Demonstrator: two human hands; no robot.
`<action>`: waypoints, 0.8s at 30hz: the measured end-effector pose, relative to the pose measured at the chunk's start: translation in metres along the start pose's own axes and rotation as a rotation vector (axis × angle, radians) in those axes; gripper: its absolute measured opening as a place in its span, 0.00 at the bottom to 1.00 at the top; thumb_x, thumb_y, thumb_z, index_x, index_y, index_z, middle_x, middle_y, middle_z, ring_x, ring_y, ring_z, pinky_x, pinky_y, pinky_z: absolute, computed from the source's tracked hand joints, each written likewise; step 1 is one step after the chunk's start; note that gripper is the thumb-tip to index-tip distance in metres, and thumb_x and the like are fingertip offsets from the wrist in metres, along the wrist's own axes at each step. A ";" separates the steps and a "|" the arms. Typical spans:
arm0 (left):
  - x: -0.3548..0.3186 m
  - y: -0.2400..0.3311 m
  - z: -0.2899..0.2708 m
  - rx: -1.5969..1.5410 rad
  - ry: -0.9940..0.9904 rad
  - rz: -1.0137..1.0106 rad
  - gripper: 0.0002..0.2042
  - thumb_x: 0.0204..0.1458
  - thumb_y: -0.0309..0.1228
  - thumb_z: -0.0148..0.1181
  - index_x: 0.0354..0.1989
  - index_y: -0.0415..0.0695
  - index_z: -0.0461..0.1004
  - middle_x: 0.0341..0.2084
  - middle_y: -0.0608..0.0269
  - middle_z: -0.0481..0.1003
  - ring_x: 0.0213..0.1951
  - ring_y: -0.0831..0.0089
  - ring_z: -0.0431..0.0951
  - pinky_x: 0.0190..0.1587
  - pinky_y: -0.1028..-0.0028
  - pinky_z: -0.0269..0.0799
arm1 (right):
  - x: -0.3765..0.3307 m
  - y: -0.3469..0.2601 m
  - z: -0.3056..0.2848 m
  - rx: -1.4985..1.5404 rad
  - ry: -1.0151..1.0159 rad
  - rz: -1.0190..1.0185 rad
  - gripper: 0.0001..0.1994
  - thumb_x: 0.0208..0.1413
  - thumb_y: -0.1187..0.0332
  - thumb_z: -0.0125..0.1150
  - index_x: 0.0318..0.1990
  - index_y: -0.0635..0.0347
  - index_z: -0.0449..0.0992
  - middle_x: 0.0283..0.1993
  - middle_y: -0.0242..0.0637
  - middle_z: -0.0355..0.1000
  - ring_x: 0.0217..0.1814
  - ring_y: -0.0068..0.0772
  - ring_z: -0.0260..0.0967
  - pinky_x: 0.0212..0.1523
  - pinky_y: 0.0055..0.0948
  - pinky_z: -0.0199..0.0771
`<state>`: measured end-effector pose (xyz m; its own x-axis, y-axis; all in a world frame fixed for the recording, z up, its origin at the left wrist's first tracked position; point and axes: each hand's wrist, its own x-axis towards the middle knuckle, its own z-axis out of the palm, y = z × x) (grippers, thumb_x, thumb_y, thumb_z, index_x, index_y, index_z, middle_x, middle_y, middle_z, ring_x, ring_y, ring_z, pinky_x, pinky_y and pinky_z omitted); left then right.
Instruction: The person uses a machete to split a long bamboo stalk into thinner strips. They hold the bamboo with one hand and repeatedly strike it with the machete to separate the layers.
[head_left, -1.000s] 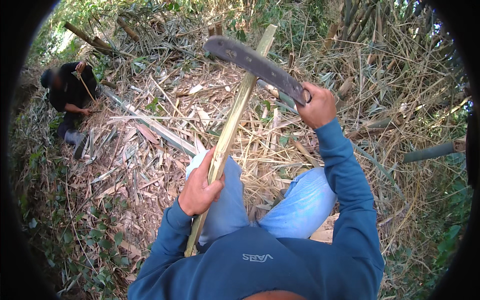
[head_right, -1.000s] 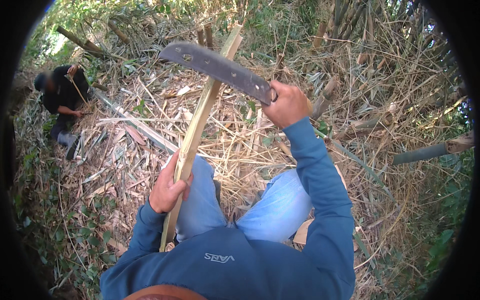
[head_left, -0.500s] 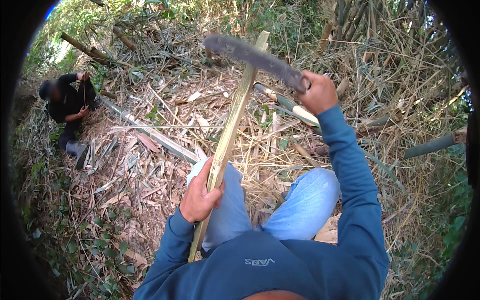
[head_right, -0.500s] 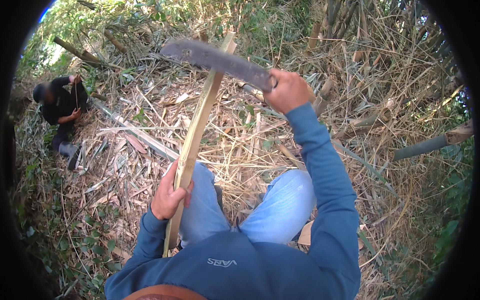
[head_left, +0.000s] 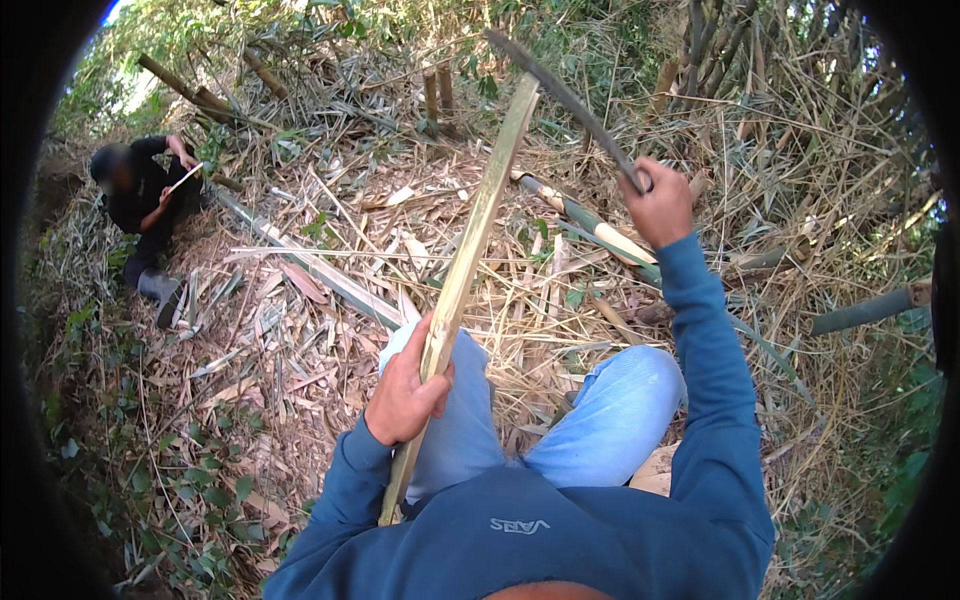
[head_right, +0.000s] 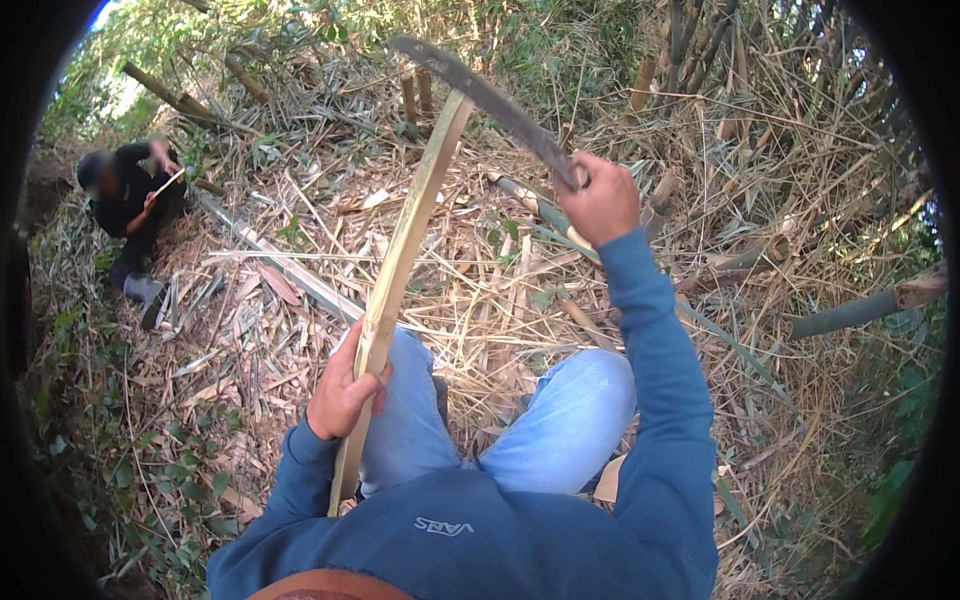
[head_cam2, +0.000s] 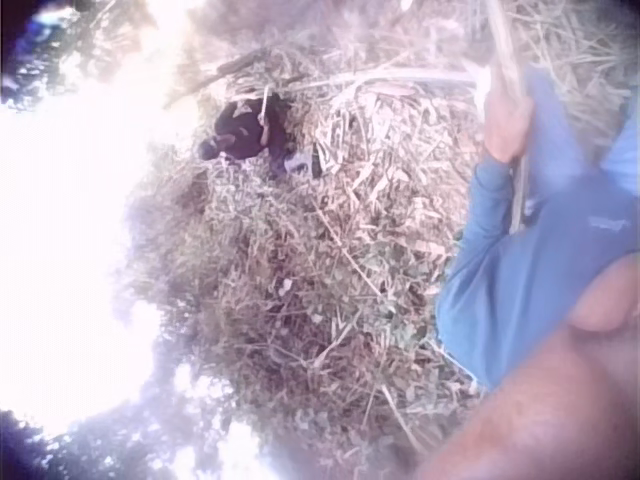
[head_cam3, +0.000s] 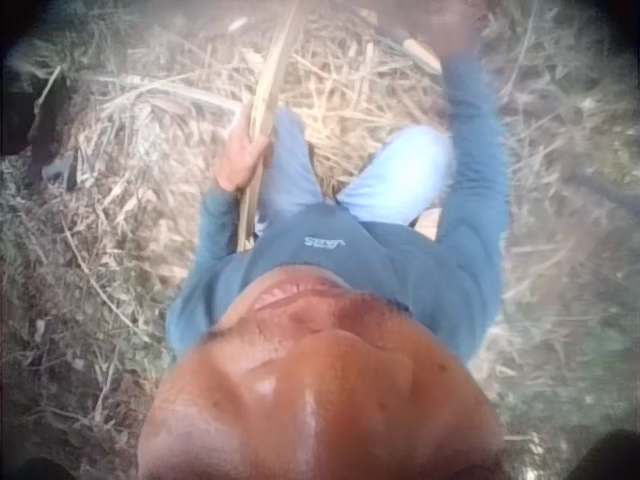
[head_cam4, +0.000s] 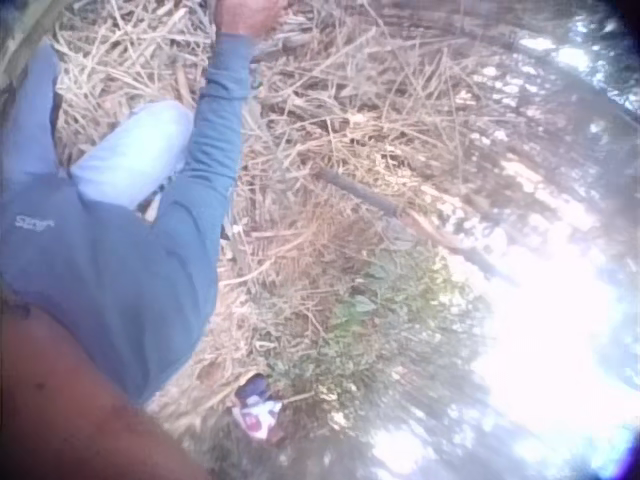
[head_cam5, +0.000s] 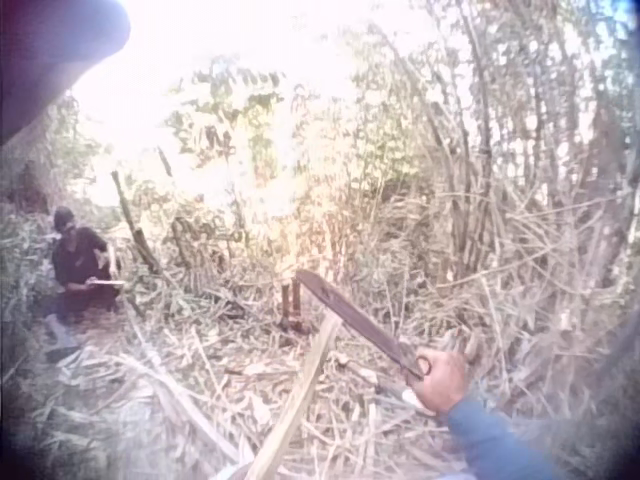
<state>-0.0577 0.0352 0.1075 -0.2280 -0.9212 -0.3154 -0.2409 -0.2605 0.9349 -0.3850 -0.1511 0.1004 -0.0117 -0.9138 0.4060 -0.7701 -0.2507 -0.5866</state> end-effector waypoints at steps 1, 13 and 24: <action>0.001 0.000 0.000 0.021 0.004 -0.007 0.40 0.42 0.24 0.46 0.72 0.39 0.48 0.25 0.61 0.70 0.18 0.73 0.72 0.23 0.74 0.71 | -0.019 -0.005 0.002 0.064 -0.017 -0.069 0.14 0.53 0.58 0.62 0.27 0.61 0.75 0.20 0.45 0.69 0.21 0.46 0.69 0.26 0.40 0.66; 0.003 0.002 0.009 0.072 0.030 -0.025 0.40 0.45 0.25 0.51 0.72 0.36 0.48 0.27 0.60 0.73 0.18 0.75 0.72 0.24 0.73 0.71 | -0.068 -0.043 0.013 -0.034 -0.100 -0.314 0.11 0.46 0.61 0.63 0.25 0.59 0.72 0.23 0.43 0.70 0.25 0.50 0.71 0.26 0.45 0.67; -0.006 -0.002 -0.003 0.316 -0.002 0.101 0.36 0.56 0.40 0.51 0.72 0.42 0.48 0.20 0.43 0.73 0.24 0.50 0.75 0.31 0.58 0.68 | -0.028 -0.007 0.013 -0.089 0.000 -0.158 0.13 0.47 0.62 0.63 0.20 0.59 0.69 0.18 0.49 0.64 0.22 0.55 0.63 0.27 0.48 0.59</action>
<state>-0.0532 0.0407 0.1084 -0.2672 -0.9371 -0.2246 -0.4979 -0.0653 0.8648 -0.3708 -0.1280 0.0840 0.1138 -0.8655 0.4877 -0.8160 -0.3615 -0.4511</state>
